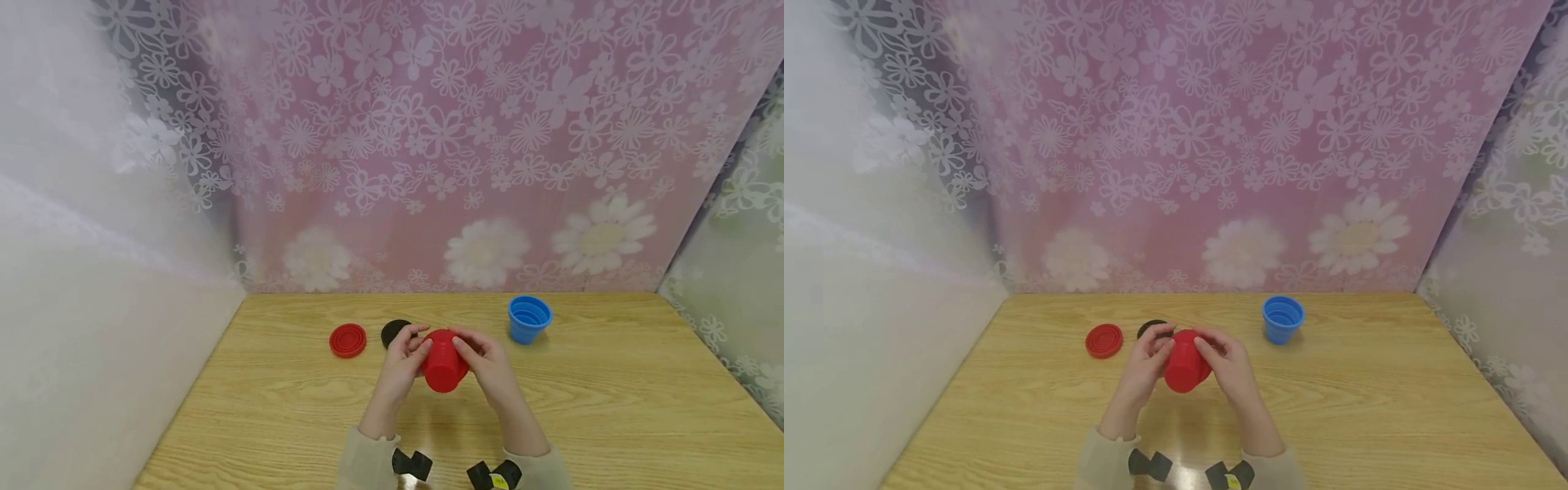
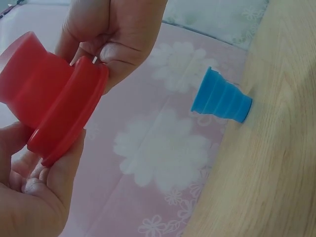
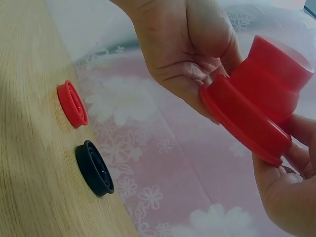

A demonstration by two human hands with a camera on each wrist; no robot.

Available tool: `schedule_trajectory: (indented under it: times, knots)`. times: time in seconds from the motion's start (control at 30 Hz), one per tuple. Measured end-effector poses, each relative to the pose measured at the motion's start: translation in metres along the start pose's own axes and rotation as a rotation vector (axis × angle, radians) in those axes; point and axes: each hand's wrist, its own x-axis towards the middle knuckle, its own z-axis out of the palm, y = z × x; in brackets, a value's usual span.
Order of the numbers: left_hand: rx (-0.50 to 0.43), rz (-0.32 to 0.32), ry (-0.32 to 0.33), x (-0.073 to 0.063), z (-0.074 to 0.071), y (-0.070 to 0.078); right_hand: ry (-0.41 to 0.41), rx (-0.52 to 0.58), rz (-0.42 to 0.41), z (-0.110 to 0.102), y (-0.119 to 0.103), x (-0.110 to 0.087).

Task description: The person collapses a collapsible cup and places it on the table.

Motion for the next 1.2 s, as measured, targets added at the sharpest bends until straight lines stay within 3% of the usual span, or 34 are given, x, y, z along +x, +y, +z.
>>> schedule_trajectory:
  times: [0.37,0.7,1.2]
  knots:
    - [0.091,0.005,0.01,-0.004,0.003,0.006,0.058,-0.076,-0.004,0.001,-0.001,-0.004]
    - [0.307,0.121,0.032,-0.011,0.014,0.031,0.11,-0.14,-0.044,0.004,-0.002,-0.003]
    - [0.504,0.232,0.114,-0.015,0.022,0.036,0.165,-0.223,-0.113,0.01,-0.001,-0.004]
